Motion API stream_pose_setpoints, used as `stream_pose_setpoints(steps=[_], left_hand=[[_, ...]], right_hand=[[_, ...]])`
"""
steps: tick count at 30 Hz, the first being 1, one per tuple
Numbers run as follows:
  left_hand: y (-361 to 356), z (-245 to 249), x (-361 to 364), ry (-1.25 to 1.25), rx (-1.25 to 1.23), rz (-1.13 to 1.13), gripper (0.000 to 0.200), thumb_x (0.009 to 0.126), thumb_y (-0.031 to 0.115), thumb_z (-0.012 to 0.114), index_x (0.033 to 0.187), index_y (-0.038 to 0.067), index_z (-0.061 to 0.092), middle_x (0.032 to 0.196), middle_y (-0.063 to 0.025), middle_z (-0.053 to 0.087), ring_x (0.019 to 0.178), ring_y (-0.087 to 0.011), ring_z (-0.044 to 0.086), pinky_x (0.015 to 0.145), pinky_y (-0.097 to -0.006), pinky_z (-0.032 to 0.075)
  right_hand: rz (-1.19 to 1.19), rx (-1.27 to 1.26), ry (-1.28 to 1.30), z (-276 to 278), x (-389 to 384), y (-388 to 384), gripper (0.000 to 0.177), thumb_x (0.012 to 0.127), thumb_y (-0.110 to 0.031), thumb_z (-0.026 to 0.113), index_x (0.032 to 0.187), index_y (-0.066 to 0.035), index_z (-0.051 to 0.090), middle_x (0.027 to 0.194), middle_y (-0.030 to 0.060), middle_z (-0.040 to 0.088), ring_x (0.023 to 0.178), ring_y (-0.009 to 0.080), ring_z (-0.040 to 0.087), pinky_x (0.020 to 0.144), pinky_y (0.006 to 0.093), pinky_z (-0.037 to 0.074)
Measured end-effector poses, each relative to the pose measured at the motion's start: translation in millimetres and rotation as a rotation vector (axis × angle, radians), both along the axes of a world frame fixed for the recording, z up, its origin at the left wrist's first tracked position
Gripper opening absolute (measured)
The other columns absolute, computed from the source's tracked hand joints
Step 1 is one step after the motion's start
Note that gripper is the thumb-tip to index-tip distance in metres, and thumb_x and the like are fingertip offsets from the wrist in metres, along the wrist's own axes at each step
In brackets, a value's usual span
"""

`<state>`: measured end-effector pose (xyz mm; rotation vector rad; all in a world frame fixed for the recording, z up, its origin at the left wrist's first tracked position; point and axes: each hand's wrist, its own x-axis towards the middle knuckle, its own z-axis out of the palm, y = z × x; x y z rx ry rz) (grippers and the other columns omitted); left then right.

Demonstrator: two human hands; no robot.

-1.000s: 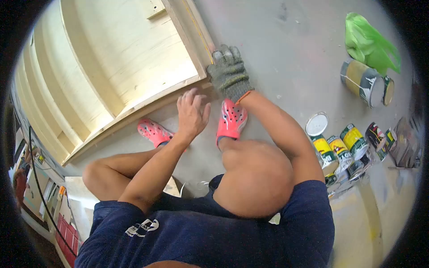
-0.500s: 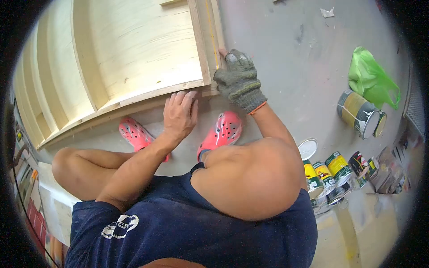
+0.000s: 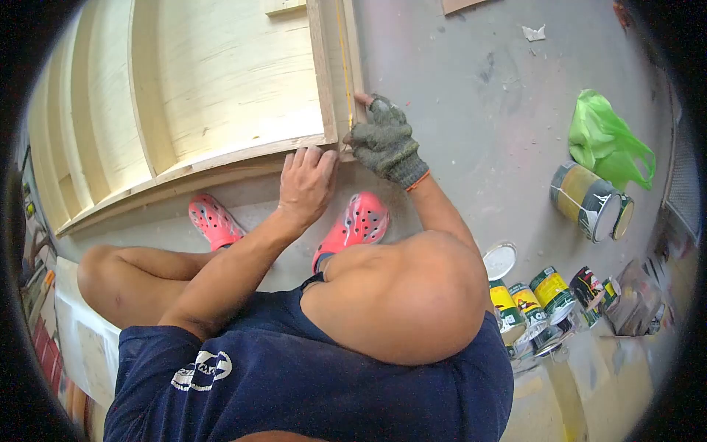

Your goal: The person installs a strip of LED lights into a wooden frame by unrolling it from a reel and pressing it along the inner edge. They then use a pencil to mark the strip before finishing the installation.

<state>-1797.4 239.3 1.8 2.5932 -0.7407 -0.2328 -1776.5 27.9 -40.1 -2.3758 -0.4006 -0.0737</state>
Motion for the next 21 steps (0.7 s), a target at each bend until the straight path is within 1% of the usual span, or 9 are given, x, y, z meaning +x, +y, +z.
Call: stream_pose_setpoints(steps=[5, 7, 10, 12, 13, 15, 17, 19, 21], left_hand=[[-6.7, 10.1, 0.8, 0.066, 0.03, -0.011, 0.019, 0.09, 0.018, 0.063, 0.106, 0.009, 0.061, 0.088, -0.0094, 0.059, 0.085, -0.028, 0.061, 0.074, -0.0418, 0.049], [-12.5, 10.1, -1.4, 0.198, 0.106, 0.009, 0.018, 0.088, 0.016, 0.063, 0.104, 0.008, 0.061, 0.085, -0.0091, 0.06, 0.081, -0.0272, 0.065, 0.074, -0.0416, 0.052], [-19.7, 23.1, 4.5, 0.176, 0.177, -0.047, 0.019, 0.086, 0.014, 0.061, 0.104, 0.007, 0.061, 0.084, -0.0083, 0.062, 0.078, -0.0263, 0.066, 0.071, -0.0402, 0.052], [-26.5, 32.4, 9.5, 0.153, 0.188, -0.065, 0.019, 0.085, 0.013, 0.06, 0.103, 0.007, 0.062, 0.084, -0.0083, 0.062, 0.078, -0.026, 0.067, 0.072, -0.0403, 0.052], [-29.9, 36.4, 11.7, 0.129, 0.197, -0.083, 0.018, 0.084, 0.013, 0.059, 0.102, 0.007, 0.062, 0.084, -0.0083, 0.062, 0.079, -0.0256, 0.067, 0.072, -0.0403, 0.052], [-36.3, 41.6, 15.8, 0.109, 0.216, -0.092, 0.017, 0.084, 0.012, 0.058, 0.1, 0.008, 0.063, 0.084, -0.0084, 0.063, 0.079, -0.0253, 0.068, 0.072, -0.0402, 0.052], [-40.3, 46.5, 21.0, 0.089, 0.234, -0.099, 0.016, 0.084, 0.012, 0.058, 0.099, 0.008, 0.064, 0.084, -0.0086, 0.063, 0.079, -0.025, 0.068, 0.072, -0.0401, 0.052], [-43.4, 48.8, 26.6, 0.14, 0.302, -0.126, 0.013, 0.084, 0.012, 0.058, 0.094, 0.008, 0.065, 0.085, -0.0093, 0.064, 0.078, -0.0253, 0.068, 0.072, -0.0402, 0.051], [-44.0, 44.2, 28.4, 0.131, 0.307, -0.133, 0.012, 0.084, 0.012, 0.058, 0.093, 0.007, 0.065, 0.085, -0.0096, 0.065, 0.078, -0.0254, 0.068, 0.072, -0.0401, 0.051]], right_hand=[[-0.046, 0.016, -0.055, -3.3, -4.5, 2.0, 0.021, 0.065, -0.019, 0.083, 0.086, -0.02, 0.077, 0.138, 0.0179, 0.056, 0.124, 0.0368, 0.055, 0.103, 0.0461, 0.043], [-0.069, 0.013, -0.06, -1.9, -6.5, 4.0, 0.023, 0.064, -0.019, 0.082, 0.086, -0.021, 0.077, 0.137, 0.0181, 0.057, 0.124, 0.0366, 0.055, 0.103, 0.0462, 0.043], [-0.09, -0.053, -0.042, 6.8, -9.4, 4.8, 0.026, 0.066, -0.021, 0.081, 0.092, -0.022, 0.076, 0.138, 0.0168, 0.056, 0.124, 0.0376, 0.054, 0.104, 0.0484, 0.043], [-0.086, -0.195, -0.105, 13.5, -7.8, 4.9, 0.028, 0.069, -0.022, 0.078, 0.096, -0.021, 0.074, 0.139, 0.0154, 0.055, 0.125, 0.0383, 0.052, 0.104, 0.0512, 0.042], [-0.086, -0.193, -0.103, 16.6, -4.6, 4.5, 0.028, 0.069, -0.022, 0.078, 0.096, -0.021, 0.074, 0.139, 0.0154, 0.055, 0.125, 0.0383, 0.052, 0.104, 0.0512, 0.042], [0.0, -0.183, -0.167, 24.3, 5.0, 3.7, 0.017, 0.072, -0.022, 0.072, 0.086, -0.013, 0.069, 0.137, 0.0125, 0.056, 0.122, 0.0377, 0.052, 0.104, 0.051, 0.041], [0.042, -0.228, -0.172, 30.9, 14.2, 3.2, 0.017, 0.072, -0.021, 0.07, 0.086, -0.011, 0.068, 0.138, 0.013, 0.055, 0.123, 0.0377, 0.05, 0.106, 0.0521, 0.039], [0.088, -0.274, -0.176, 28.6, 19.5, 2.3, 0.017, 0.073, -0.02, 0.068, 0.086, -0.009, 0.068, 0.139, 0.0135, 0.055, 0.124, 0.0376, 0.049, 0.108, 0.0532, 0.038], [0.19, -0.291, -0.12, 24.4, 22.8, 3.1, 0.017, 0.075, -0.02, 0.065, 0.085, -0.006, 0.067, 0.141, 0.0143, 0.054, 0.126, 0.0376, 0.047, 0.112, 0.0549, 0.033]])
